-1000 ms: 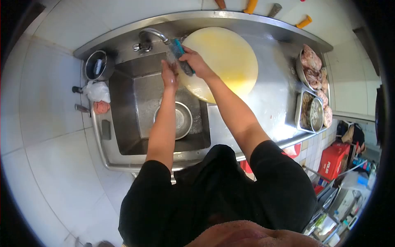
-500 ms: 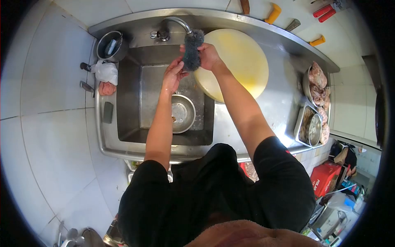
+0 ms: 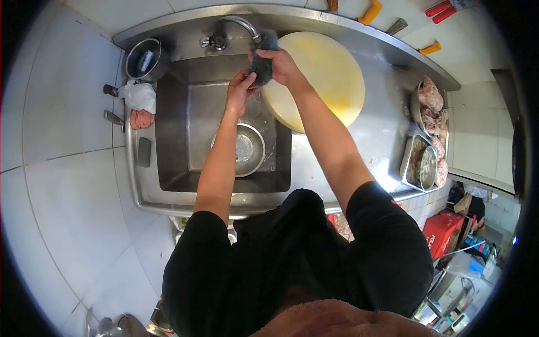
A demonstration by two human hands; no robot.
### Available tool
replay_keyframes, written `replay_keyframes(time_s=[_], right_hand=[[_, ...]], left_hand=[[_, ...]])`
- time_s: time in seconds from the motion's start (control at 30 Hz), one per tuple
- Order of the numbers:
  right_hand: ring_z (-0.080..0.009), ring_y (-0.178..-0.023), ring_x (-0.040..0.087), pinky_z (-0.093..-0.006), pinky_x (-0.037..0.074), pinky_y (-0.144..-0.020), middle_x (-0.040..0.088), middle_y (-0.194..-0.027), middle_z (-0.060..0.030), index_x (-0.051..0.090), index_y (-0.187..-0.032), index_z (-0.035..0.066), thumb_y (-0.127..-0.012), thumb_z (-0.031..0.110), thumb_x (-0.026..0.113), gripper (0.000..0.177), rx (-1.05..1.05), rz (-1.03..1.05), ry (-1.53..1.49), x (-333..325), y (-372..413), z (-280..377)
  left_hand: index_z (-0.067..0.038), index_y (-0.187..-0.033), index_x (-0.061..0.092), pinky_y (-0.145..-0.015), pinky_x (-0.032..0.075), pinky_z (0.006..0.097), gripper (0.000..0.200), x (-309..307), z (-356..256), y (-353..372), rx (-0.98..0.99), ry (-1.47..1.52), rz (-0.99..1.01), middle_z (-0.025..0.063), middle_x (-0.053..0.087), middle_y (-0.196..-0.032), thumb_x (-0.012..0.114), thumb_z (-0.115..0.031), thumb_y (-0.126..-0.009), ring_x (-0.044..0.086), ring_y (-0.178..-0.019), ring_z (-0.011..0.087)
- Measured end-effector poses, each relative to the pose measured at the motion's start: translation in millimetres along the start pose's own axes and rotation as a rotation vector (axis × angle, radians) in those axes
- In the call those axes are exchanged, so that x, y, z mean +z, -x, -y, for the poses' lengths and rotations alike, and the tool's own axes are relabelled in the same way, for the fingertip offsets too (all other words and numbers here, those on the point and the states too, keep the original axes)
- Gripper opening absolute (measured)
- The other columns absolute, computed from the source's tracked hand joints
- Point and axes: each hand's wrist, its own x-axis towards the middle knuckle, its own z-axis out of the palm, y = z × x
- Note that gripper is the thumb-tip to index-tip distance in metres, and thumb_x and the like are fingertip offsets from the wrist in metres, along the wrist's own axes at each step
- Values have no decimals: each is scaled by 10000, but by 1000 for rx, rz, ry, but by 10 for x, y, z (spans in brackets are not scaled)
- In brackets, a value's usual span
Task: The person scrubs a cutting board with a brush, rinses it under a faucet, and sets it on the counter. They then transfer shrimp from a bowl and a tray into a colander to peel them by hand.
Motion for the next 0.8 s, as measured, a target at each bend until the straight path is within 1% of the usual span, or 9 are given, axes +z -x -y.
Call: replay_keyframes(time_s=[0.2,0.3,0.4,0.43,0.47,0.53,0.57,0.67,0.8], right_hand=[[-261,-978,671,-439,546,-876,680,-1033,-122,595,-1120,-5,-951,164,607,239,-32,-74,-248,-91,279,37],[-278,-831,681,-428,560,-794,681,-933,-133,606,-1075,30,-952,138,614,164,-25,-26,-180,-276,236,69],[-177,-772,621,-347,521,-721,662,-882,-68,643,-1068,9,-920,264,699,300,-126,-350,500,15,628,474],[-158,-784,613,-323,505,-717,659,-910,-58,650,-1100,18,-926,263,691,303,-39,-231,566,-389,457,416],[-187,-815,645,-351,534,-730,657,-951,-76,615,-1147,15,-941,287,676,347,33,-254,418,-257,669,659],[-240,-840,675,-388,566,-732,667,-1015,-104,570,-1191,9,-957,296,650,378,-93,-194,186,-243,901,1053],[-266,-852,690,-407,582,-733,671,-1047,-119,547,-1212,6,-966,300,636,394,-148,-154,73,-245,986,1273],[-315,-856,702,-445,598,-763,669,-1062,-153,540,-1226,27,-975,327,605,397,-361,-100,139,-45,1243,2023],[-305,-789,702,-444,590,-707,678,-982,-155,575,-1163,26,-932,369,634,418,-557,-143,295,493,1361,3136]], left_hand=[[30,-1109,677,-782,547,303,241,-103,207,-175,161,106,-190,96,709,-1006,693,-107,-912,675,-844,174],[38,-1069,684,-802,558,311,215,-356,248,-214,222,70,-204,118,710,-977,706,-85,-895,680,-832,188],[-9,-968,692,-755,557,308,128,-895,416,-216,146,48,-255,76,701,-907,700,-116,-898,665,-795,174],[-21,-945,690,-736,553,316,103,-1228,667,-220,208,-43,-237,63,694,-867,675,-113,-902,657,-778,173],[-5,-926,690,-730,553,312,119,-1581,845,-203,142,-226,-281,80,688,-857,664,-115,-888,648,-772,165],[45,-1336,526,-886,545,421,623,-2258,1236,-190,145,-1471,-298,244,658,-1167,729,-201,-800,666,-1028,366],[41,-1443,394,-968,502,446,783,-1922,840,187,-190,-1472,-210,286,589,-1276,726,-199,-775,607,-1140,424],[29,-1390,473,-937,515,447,753,-1814,676,529,-193,-1546,-224,325,618,-1183,760,-184,-727,623,-1101,439],[21,-1296,570,-761,563,381,574,-2274,1173,409,-313,-981,-136,248,686,-1056,755,-152,-781,698,-876,319]])
